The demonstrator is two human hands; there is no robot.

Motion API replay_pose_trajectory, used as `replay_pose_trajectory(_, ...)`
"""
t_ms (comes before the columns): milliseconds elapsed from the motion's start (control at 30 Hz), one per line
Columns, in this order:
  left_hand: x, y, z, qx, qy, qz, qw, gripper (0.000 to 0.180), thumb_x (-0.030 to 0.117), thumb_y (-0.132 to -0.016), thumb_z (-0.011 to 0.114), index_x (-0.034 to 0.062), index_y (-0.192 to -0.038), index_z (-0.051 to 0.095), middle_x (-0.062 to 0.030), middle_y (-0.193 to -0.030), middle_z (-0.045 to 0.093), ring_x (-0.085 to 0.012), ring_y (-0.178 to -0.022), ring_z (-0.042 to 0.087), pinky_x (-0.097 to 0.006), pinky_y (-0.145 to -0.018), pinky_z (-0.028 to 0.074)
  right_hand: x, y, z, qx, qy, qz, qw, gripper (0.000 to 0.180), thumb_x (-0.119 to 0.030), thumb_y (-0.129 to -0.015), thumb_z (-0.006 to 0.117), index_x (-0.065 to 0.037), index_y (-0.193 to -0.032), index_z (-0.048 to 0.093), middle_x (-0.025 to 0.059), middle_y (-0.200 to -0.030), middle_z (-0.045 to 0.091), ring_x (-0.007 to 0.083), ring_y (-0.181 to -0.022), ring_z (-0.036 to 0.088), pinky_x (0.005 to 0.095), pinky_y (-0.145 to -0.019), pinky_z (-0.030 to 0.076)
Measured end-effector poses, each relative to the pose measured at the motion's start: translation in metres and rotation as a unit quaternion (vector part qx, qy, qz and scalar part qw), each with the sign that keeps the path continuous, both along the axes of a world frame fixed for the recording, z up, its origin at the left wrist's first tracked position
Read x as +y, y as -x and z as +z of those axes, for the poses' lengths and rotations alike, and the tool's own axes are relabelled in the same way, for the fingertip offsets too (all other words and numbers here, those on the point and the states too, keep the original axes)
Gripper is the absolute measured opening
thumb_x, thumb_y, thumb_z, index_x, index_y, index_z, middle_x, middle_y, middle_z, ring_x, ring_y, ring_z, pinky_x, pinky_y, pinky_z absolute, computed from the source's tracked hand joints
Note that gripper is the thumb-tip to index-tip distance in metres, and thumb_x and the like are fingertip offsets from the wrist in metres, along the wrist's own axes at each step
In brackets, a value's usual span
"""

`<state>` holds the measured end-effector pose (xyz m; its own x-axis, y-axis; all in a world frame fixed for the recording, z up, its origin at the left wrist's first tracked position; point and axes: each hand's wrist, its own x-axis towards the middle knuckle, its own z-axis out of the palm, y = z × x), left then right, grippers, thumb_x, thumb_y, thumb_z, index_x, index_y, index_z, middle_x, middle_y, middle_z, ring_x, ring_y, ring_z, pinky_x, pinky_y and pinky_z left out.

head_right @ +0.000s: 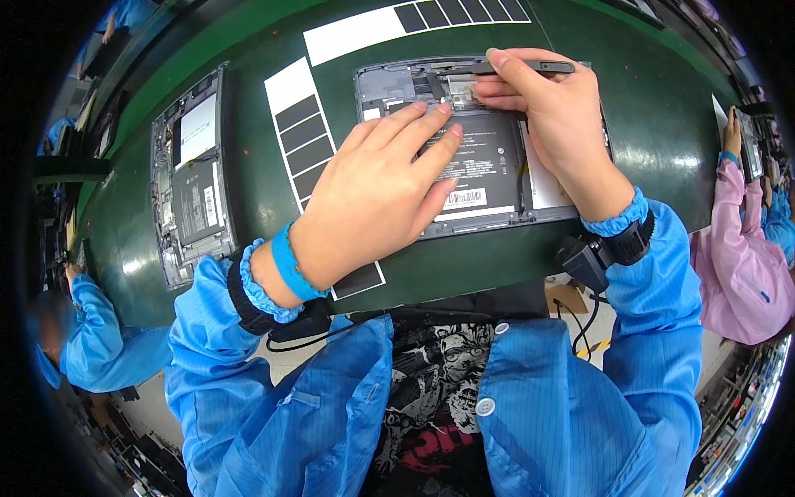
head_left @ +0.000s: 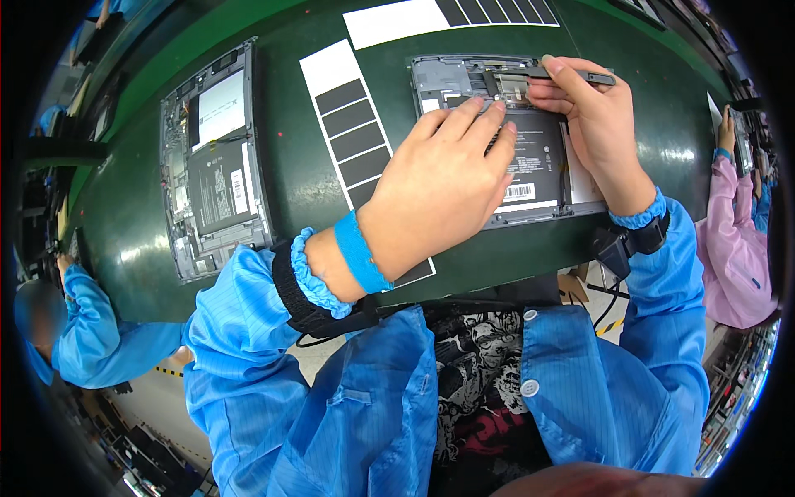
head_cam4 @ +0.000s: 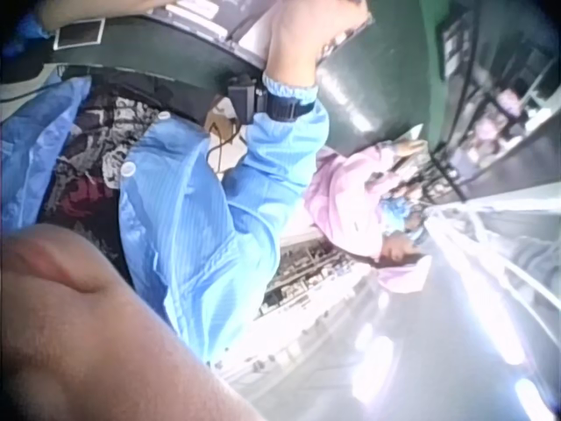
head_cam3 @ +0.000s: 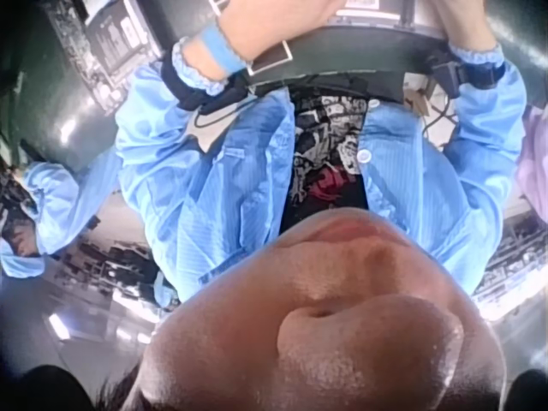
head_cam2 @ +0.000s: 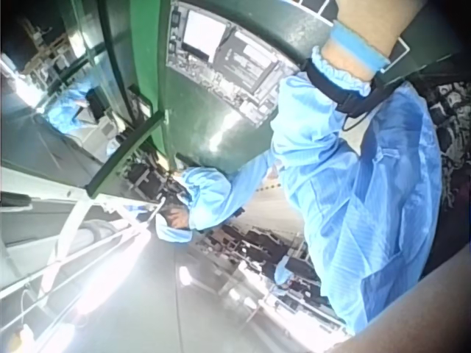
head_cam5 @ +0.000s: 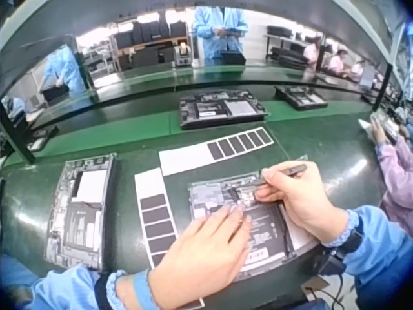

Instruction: Assembling internal components and applying adhesive strips to an electronic tablet device on a production line.

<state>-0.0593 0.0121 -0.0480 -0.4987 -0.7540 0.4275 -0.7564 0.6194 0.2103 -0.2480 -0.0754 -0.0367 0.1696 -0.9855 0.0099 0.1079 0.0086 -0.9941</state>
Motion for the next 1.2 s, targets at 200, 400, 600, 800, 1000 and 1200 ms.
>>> replay_pose_trajectory(200, -0.001, 0.001, -0.002, 0.001, -0.002, 0.002, 1.000, 0.039, 0.021, -0.081, 0.063, 0.0016, -0.115, 0.058, -0.0131, -0.124, 0.055, -0.0290, -0.117, 0.050, -0.039, -0.092, 0.042, -0.002, -0.002, -0.002, 0.015, -0.001, -0.026, 1.000, 0.024, -0.013, -0.083, 0.068, 0.008, -0.094, 0.064, 0.0190, -0.081, 0.066, 0.0226, -0.072, 0.068, 0.0297, -0.068, 0.056)
replay_pose_trajectory(400, -0.001, 0.001, 0.004, 0.024, -0.026, 0.002, 0.999, 0.041, 0.021, -0.080, 0.064, 0.0028, -0.116, 0.056, -0.0170, -0.125, 0.053, -0.0326, -0.115, 0.049, -0.040, -0.092, 0.042, -0.002, 0.000, -0.003, 0.009, 0.000, -0.026, 1.000, 0.025, -0.014, -0.083, 0.069, 0.008, -0.095, 0.064, 0.0188, -0.080, 0.067, 0.0221, -0.072, 0.068, 0.0289, -0.068, 0.056)
replay_pose_trajectory(600, -0.005, 0.006, 0.007, -0.004, -0.014, 0.013, 1.000, 0.047, 0.025, -0.075, 0.064, 0.0043, -0.116, 0.054, -0.0228, -0.127, 0.049, -0.0373, -0.115, 0.046, -0.044, -0.093, 0.040, -0.003, 0.001, -0.003, 0.030, 0.001, -0.024, 0.999, 0.024, -0.014, -0.083, 0.069, 0.007, -0.094, 0.065, 0.0169, -0.080, 0.067, 0.0202, -0.072, 0.067, 0.0280, -0.068, 0.056)
replay_pose_trajectory(800, -0.012, 0.026, 0.003, -0.016, 0.003, 0.077, 0.997, 0.052, 0.032, -0.073, 0.064, 0.0023, -0.113, 0.052, -0.0251, -0.126, 0.048, -0.0378, -0.114, 0.046, -0.045, -0.093, 0.039, 0.004, -0.013, -0.001, 0.019, 0.083, -0.048, 0.995, 0.027, -0.017, -0.088, 0.064, 0.007, -0.100, 0.063, 0.0146, -0.087, 0.066, 0.0194, -0.080, 0.067, 0.0268, -0.073, 0.055)
replay_pose_trajectory(1000, -0.004, 0.017, -0.004, 0.090, 0.052, 0.056, 0.993, 0.044, 0.033, -0.082, 0.062, 0.0000, -0.110, 0.054, -0.0237, -0.125, 0.050, -0.0403, -0.117, 0.045, -0.047, -0.096, 0.040, -0.003, -0.015, 0.013, 0.003, 0.037, -0.028, 0.999, 0.030, -0.021, -0.090, 0.062, 0.007, -0.102, 0.061, 0.0162, -0.094, 0.065, 0.0213, -0.086, 0.067, 0.0271, -0.076, 0.055)
replay_pose_trajectory(1200, 0.005, -0.051, 0.013, 0.089, 0.012, 0.227, 0.970, 0.036, 0.025, -0.084, 0.062, -0.0027, -0.107, 0.058, -0.0217, -0.116, 0.057, -0.0370, -0.106, 0.054, -0.041, -0.089, 0.046, -0.025, -0.079, 0.016, 0.183, 0.207, 0.096, 0.956, 0.029, -0.026, -0.082, 0.067, 0.002, -0.092, 0.069, 0.0103, -0.077, 0.069, 0.0171, -0.072, 0.067, 0.0285, -0.065, 0.050)
